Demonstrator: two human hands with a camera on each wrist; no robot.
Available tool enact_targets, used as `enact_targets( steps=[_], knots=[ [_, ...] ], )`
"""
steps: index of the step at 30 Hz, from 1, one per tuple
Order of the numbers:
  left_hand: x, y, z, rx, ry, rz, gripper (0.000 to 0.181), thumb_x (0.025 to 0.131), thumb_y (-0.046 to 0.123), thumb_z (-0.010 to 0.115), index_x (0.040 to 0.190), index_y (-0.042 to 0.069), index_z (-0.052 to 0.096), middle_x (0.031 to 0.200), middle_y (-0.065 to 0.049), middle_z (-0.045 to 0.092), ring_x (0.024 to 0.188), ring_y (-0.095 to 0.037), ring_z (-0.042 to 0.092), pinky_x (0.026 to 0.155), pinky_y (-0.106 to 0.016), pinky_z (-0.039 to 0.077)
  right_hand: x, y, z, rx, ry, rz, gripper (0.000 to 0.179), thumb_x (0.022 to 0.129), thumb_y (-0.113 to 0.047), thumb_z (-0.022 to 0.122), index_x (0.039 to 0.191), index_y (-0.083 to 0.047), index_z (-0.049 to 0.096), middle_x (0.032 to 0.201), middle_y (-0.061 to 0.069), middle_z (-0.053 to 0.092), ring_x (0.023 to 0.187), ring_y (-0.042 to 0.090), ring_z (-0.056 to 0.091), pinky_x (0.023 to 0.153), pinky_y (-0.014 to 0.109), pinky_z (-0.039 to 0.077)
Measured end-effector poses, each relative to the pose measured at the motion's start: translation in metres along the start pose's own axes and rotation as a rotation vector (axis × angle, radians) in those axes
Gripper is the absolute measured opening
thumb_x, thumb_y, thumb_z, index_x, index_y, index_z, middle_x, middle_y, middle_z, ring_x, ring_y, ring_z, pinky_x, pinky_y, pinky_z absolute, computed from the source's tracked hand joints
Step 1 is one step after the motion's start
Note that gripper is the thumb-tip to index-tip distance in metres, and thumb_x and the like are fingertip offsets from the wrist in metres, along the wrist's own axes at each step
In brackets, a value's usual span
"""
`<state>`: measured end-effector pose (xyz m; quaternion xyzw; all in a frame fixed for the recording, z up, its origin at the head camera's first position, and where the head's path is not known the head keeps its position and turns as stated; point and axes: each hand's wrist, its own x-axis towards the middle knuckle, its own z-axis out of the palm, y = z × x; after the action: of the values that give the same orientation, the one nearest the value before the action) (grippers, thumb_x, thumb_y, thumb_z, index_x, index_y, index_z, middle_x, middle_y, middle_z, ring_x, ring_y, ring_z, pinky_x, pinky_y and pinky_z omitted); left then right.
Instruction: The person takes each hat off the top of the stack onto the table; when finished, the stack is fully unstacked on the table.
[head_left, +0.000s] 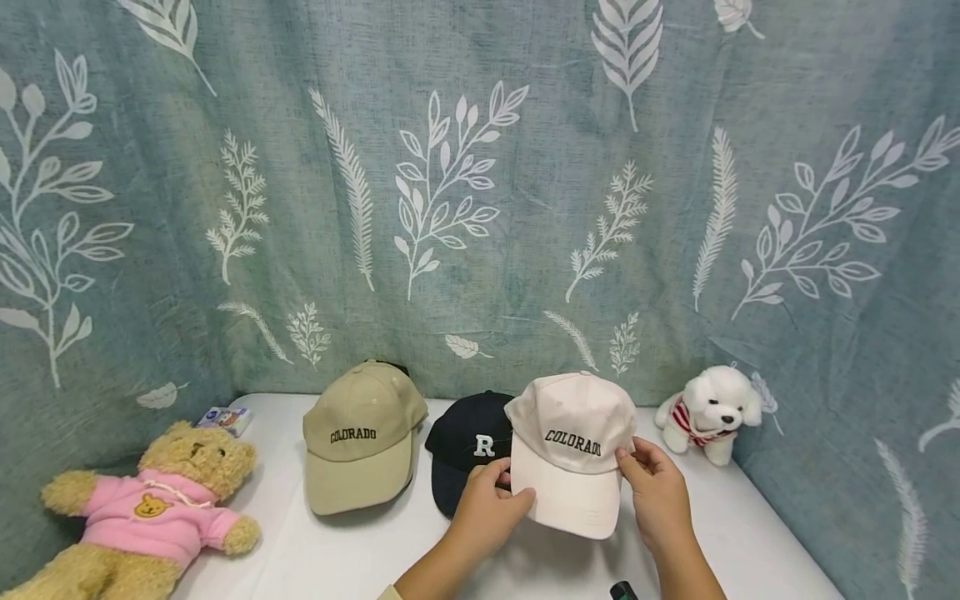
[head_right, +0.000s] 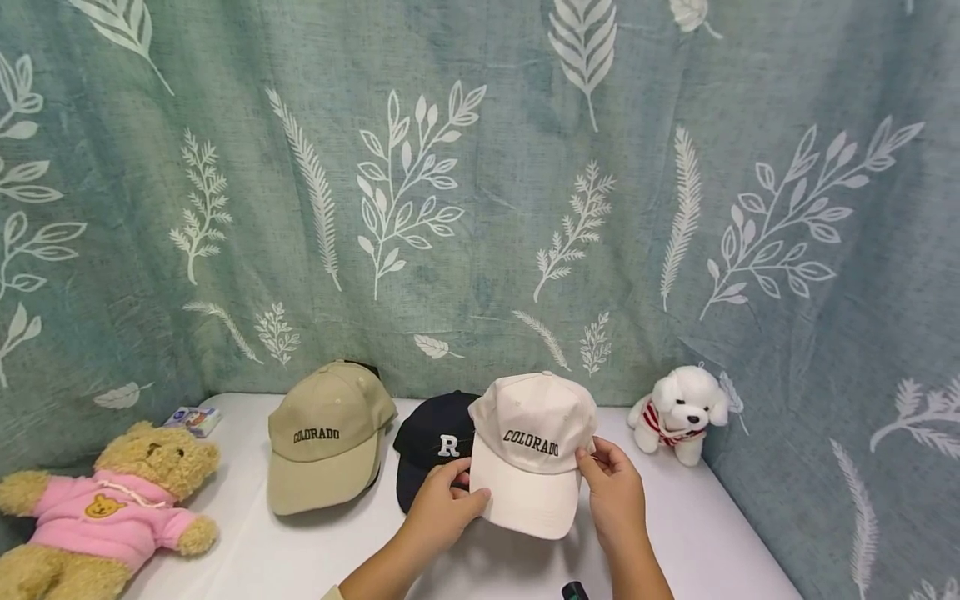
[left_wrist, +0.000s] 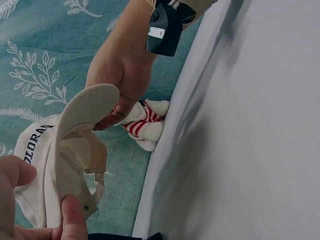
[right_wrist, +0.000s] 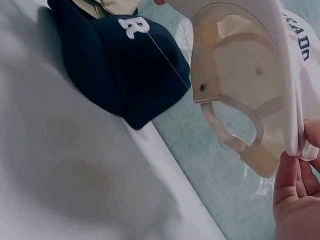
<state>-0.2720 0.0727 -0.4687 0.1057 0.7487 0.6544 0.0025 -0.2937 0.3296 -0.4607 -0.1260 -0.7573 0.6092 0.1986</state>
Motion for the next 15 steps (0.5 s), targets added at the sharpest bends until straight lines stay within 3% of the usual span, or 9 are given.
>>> enact_targets(
  steps=[9,15],
  knots=[
    [-0.003,-0.009,0.021,0.022,0.022,-0.01,0.063,0.083,0.016,0.077,0.136,-0.013,0.058,0.106,-0.007,0.051,0.079,-0.008,0.059,0.063,-0.018,0.051,0.008,0.017,-0.01,-0.075,0.021,0.022,0.045,0.104,-0.027,0.066,0.141,-0.002,0.059,0.128,0.012,0.06,0.1,0.003,0.06,0.082,0.01,0.052],
    [0.004,-0.009,0.034,0.031,0.041,-0.037,0.055,0.08,0.014,0.074,0.129,-0.008,0.065,0.103,-0.007,0.053,0.084,-0.01,0.056,0.068,-0.02,0.049,0.012,0.023,-0.018,-0.124,0.044,0.029,0.049,0.105,-0.034,0.064,0.143,-0.003,0.059,0.133,0.014,0.06,0.099,-0.001,0.059,0.081,0.007,0.05]
  ],
)
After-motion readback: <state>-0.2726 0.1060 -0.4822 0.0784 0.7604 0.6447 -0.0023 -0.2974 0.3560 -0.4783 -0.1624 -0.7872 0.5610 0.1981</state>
